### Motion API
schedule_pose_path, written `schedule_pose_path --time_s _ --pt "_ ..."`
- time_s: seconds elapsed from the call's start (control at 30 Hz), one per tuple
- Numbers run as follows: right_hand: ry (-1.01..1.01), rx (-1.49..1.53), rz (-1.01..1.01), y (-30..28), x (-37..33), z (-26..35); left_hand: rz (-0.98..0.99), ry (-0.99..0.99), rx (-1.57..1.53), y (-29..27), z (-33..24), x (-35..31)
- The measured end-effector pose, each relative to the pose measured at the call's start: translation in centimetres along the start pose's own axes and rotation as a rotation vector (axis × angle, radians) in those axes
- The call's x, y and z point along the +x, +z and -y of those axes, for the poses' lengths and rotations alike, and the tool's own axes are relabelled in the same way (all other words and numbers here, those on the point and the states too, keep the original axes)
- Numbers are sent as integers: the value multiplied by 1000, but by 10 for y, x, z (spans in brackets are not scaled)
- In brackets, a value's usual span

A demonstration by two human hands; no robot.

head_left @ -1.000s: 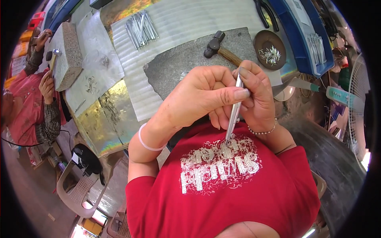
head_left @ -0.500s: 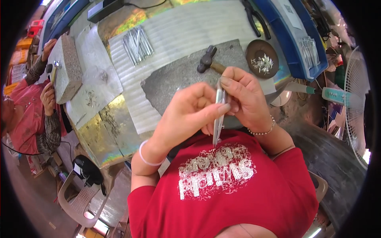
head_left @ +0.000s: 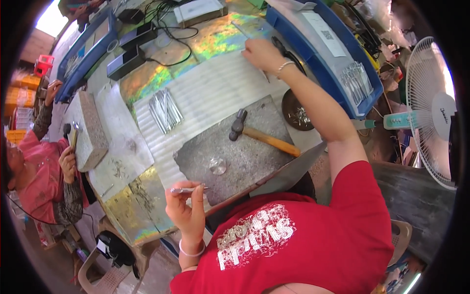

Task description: Manually assembling and hammering small metal components at a workbench in a workshop.

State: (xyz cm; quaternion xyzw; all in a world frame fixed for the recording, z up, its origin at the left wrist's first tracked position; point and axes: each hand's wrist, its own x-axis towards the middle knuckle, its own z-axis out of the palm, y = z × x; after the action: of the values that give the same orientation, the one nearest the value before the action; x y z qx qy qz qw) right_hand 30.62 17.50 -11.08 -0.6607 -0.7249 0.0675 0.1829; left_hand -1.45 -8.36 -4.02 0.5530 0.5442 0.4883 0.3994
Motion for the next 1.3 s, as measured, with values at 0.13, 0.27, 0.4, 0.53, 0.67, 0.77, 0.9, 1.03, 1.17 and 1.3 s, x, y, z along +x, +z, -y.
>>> schedule_pose_path --time_s 0.13,0.27,0.4,0.53,0.67,0.77,0.9,1.03,1.17,1.3 --pt "29 -10 4 -19 -16 17 34 78 107 5 6 0" --pt "-51 278 83 -69 -72 62 91 59 191 1 11 2" --pt "-257 337 209 -96 -154 98 186 104 300 1 10 7" --pt "-284 186 201 -94 -193 117 228 103 239 -2 14 7" --pt "-204 -11 169 -85 -196 124 156 -80 -118 0 11 2" --pt "-152 12 190 -86 -194 127 163 -49 -223 1 7 0" --pt "-160 396 110 -81 -199 118 111 -138 -377 1 -1 0" --pt "-41 855 216 -83 -211 119 118 -211 -424 -1 -4 5" --pt "312 1472 380 -79 -213 128 143 -262 -431 -8 1 8" --pt "271 1284 337 -67 -219 130 147 -262 -467 -2 -2 14"
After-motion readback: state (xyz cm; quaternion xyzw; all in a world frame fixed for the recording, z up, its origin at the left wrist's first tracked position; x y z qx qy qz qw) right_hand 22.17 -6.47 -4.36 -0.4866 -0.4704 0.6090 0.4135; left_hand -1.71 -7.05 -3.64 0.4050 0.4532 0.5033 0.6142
